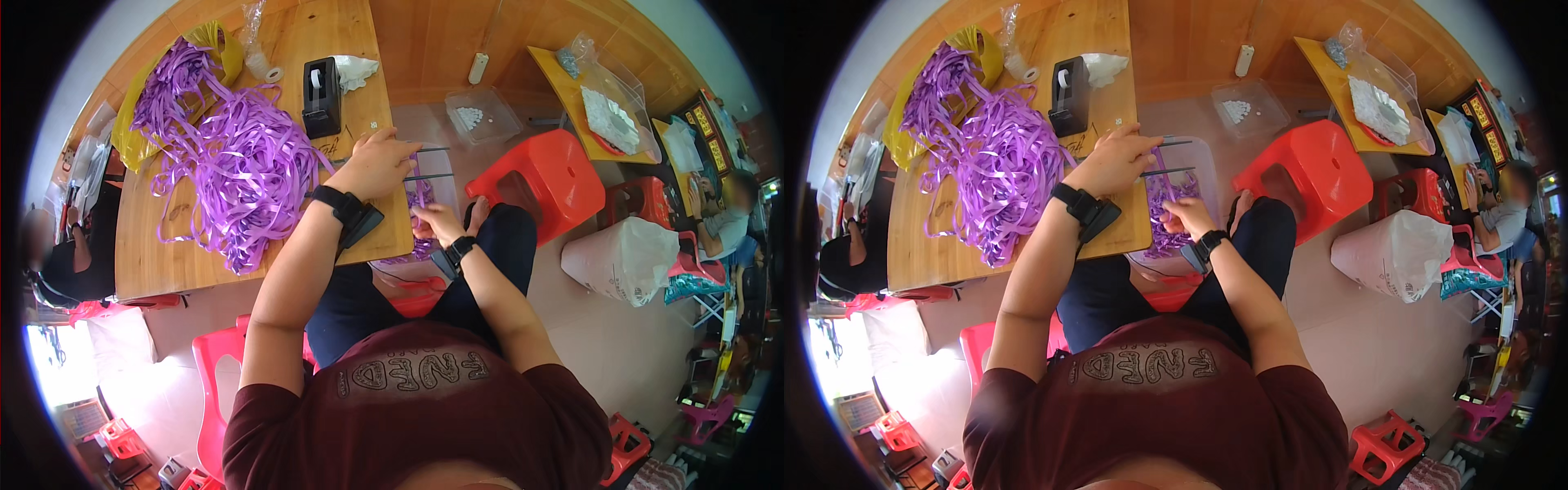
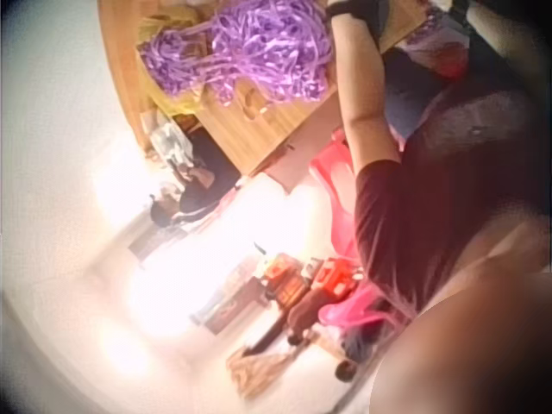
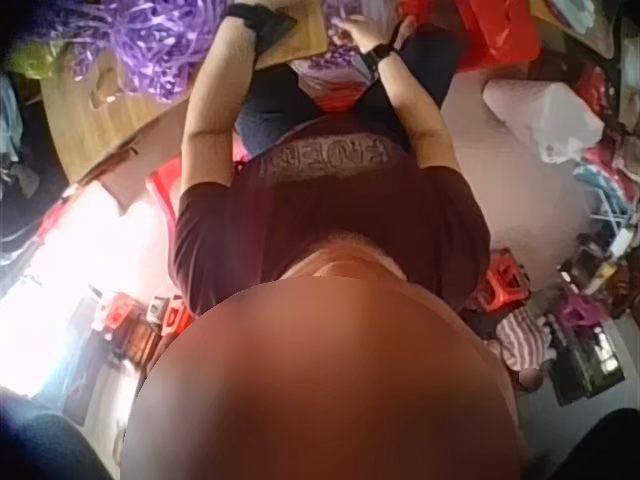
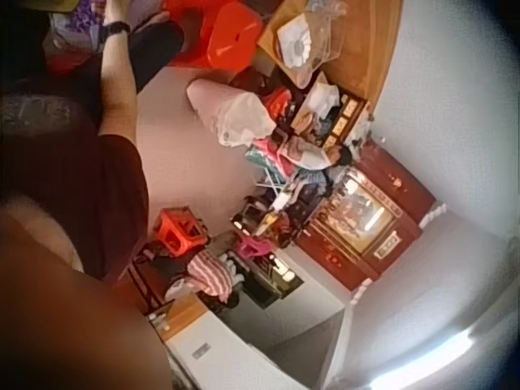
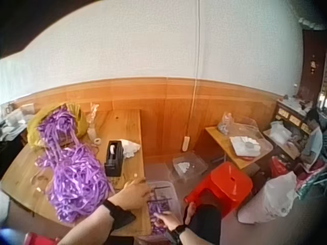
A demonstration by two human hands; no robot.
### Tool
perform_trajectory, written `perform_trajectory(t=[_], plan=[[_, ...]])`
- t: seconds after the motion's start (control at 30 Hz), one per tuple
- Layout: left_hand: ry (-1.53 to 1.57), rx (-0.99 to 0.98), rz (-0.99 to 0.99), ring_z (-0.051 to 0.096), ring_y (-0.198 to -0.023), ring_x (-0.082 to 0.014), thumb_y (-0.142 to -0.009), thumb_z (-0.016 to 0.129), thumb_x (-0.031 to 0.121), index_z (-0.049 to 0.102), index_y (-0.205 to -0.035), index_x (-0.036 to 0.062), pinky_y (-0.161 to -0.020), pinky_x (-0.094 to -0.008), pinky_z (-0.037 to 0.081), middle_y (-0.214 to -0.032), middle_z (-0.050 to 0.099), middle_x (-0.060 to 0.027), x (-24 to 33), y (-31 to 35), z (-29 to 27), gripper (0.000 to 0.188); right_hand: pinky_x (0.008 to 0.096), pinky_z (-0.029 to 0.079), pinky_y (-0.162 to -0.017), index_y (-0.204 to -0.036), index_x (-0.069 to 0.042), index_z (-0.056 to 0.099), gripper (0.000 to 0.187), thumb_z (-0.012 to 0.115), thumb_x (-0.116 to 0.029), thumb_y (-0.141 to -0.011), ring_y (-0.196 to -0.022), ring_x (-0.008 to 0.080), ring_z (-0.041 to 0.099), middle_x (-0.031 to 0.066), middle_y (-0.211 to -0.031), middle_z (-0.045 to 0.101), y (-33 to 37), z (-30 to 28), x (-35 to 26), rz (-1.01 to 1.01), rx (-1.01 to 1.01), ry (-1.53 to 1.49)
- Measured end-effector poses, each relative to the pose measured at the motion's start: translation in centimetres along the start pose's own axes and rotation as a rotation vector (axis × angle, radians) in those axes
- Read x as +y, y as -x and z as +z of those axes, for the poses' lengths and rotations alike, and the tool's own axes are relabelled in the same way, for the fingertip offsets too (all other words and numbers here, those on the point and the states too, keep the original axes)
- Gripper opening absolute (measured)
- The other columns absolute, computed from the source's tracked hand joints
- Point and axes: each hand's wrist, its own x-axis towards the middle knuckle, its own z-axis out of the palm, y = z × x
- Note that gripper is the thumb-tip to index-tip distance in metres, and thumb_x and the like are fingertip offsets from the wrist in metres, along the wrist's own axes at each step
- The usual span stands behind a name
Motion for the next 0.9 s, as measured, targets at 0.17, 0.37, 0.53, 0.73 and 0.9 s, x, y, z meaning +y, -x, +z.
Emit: perform_trajectory(t=[0.17, 0.37, 0.53, 0.73, 0.9], plan=[[-0.029, 0.033, -0.013, 0.045, -0.135, -0.0392, -0.094, 0.058, 0.029, 0.062, -0.134, 0.0144, -0.110, -0.0481, 0.035, -0.133, 0.057, -0.0253, -0.2, 0.2, 0.0, 0.043, 0.0307, 0.060, -0.055, -0.098, 0.002, 0.068, 0.026, 0.069, -0.024, -0.094, -0.069, 0.0210, 0.072, 0.0148, -0.088, 0.073, 1.9, -0.8, 5.3, 0.286, 0.011, 0.101], [0.038, 0.063, 0.023, 0.060, -0.115, -0.0372, -0.094, 0.061, 0.022, 0.065, -0.124, 0.0054, -0.098, -0.0403, 0.049, -0.121, 0.065, -0.0212, 3.1, 2.8, -0.8, 0.035, 0.0303, 0.061, -0.059, -0.107, 0.001, 0.068, 0.030, 0.066, -0.027, -0.096, -0.076, 0.0208, 0.072, 0.0129, -0.094, 0.073, 2.9, -0.7, 5.5, 0.362, -0.063, 0.119], [0.441, -0.267, 0.037, 0.068, -0.088, -0.0354, -0.094, 0.060, 0.028, 0.071, -0.099, 0.0030, -0.080, -0.0413, 0.053, -0.095, 0.071, -0.0170, 9.9, 10.7, 1.7, 0.027, 0.0322, 0.062, -0.065, -0.108, -0.001, 0.068, 0.026, 0.065, -0.023, -0.095, -0.078, 0.0215, 0.072, 0.0102, -0.094, 0.073, 4.0, -0.3, 6.4, 0.319, 0.005, 0.129], [0.254, 0.157, -0.215, 0.065, -0.071, -0.0318, -0.090, 0.066, 0.034, 0.066, -0.086, -0.0006, -0.070, -0.0409, 0.052, -0.073, 0.065, -0.0143, 1.7, 11.2, 16.0, 0.035, 0.0253, 0.057, -0.060, -0.107, -0.004, 0.068, 0.025, 0.068, -0.025, -0.095, -0.067, 0.0133, 0.066, 0.0053, -0.090, 0.072, 4.4, 0.2, 6.9, 0.457, -0.144, 0.056], [1.095, 0.128, -0.401, 0.057, -0.064, -0.0105, -0.098, 0.063, 0.022, 0.063, -0.092, 0.0013, -0.059, -0.0273, 0.048, -0.069, 0.058, 0.0004, 0.1, 11.0, 19.3, 0.022, 0.0257, 0.052, -0.053, -0.106, -0.006, 0.068, 0.022, 0.062, -0.026, -0.098, -0.064, 0.0108, 0.063, 0.0057, -0.093, 0.074, 4.4, -0.3, 7.2, 0.526, -0.153, 0.028]])
